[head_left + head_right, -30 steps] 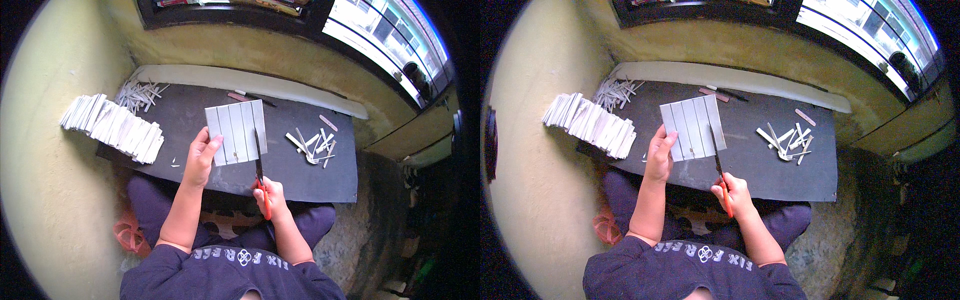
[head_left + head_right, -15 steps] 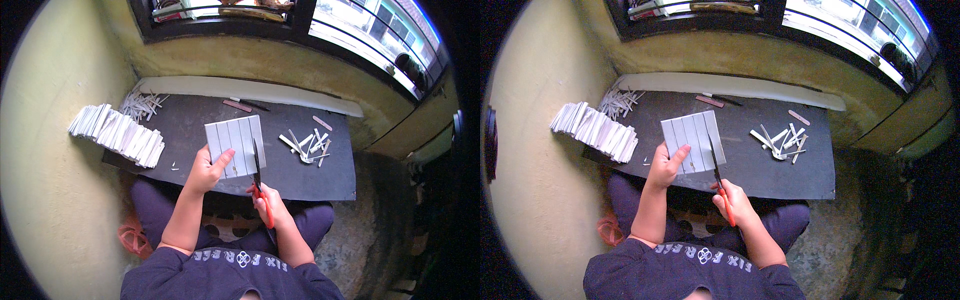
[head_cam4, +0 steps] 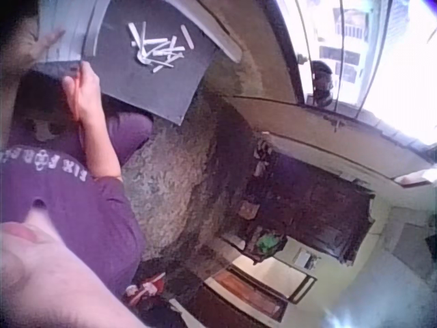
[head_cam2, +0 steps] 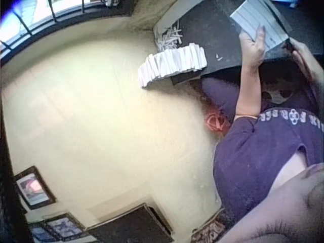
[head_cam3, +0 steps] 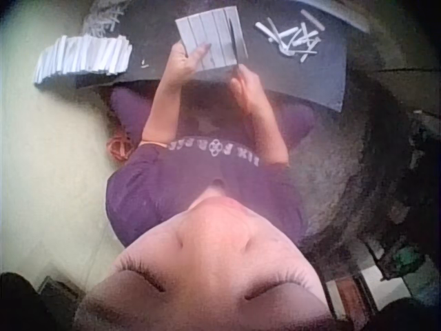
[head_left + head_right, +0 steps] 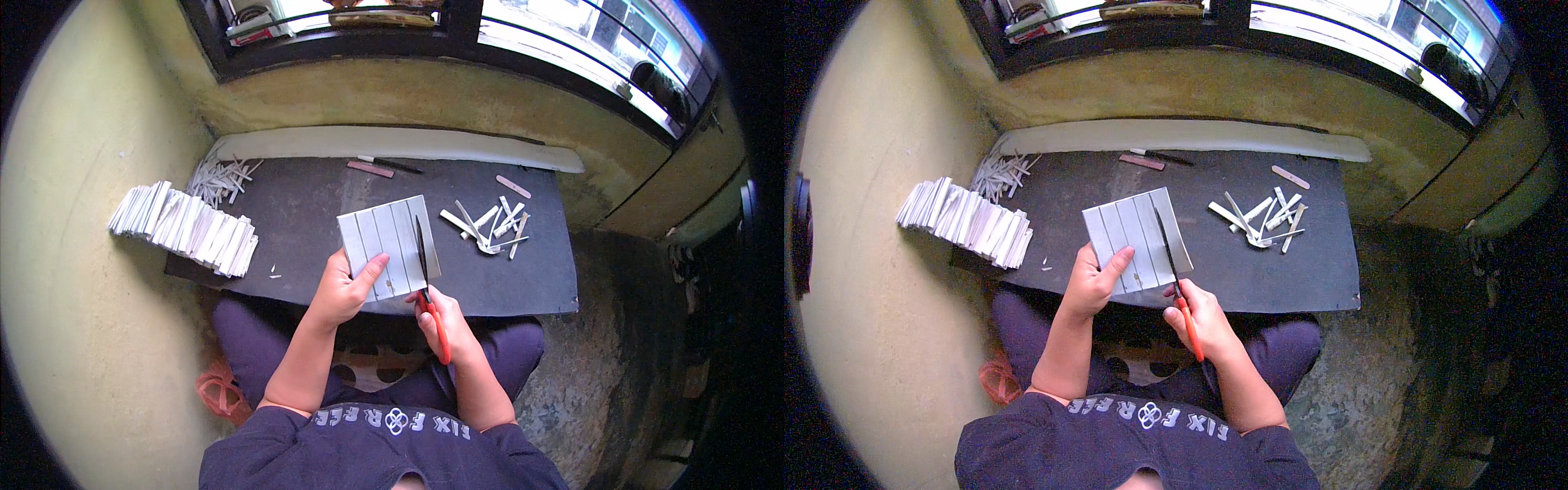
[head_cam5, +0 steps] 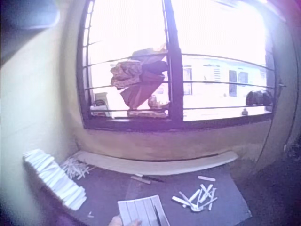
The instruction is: The person sits on the floor and organizes a stack of white paper strips. They then use red-handled scissors to cut a larger sheet of paper into several long strips, placing the cut pieces on the table.
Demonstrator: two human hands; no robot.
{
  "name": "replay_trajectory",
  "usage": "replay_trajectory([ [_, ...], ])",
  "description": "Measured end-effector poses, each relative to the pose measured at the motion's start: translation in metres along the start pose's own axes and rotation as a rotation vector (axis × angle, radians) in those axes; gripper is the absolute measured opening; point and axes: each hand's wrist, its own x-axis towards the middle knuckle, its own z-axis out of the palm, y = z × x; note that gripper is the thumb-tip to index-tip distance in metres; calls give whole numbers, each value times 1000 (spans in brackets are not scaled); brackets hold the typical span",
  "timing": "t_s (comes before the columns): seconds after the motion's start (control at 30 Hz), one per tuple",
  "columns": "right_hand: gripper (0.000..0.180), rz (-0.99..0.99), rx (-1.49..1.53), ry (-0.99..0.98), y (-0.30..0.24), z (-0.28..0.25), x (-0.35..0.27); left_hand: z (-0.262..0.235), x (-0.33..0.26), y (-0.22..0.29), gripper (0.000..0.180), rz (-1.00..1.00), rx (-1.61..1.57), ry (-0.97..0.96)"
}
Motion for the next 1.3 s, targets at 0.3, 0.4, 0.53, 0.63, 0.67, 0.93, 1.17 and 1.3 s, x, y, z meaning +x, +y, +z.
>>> replay_trajectory([
  [0.3,48,43,46,25,-1,6,1,-2,-1,-2,22,-4,6,33],
  [0.4,47,48,34,25,-2,7,3,-4,-2,-2,22,5,8,35],
  [0.53,49,60,37,36,7,11,3,-7,-2,-4,22,8,6,31],
  [0.63,51,78,71,47,7,13,3,-9,-1,-6,22,-3,-15,28],
  [0.67,52,78,68,53,8,13,4,-9,-1,-7,22,0,-18,30],
  [0.93,52,103,56,76,12,15,6,-13,1,-11,22,-24,-51,41],
  [1.17,49,130,72,77,18,16,8,-14,3,-12,24,-33,-44,49],
  [1.3,47,143,66,78,20,15,9,-15,4,-15,22,-32,-52,57],
])
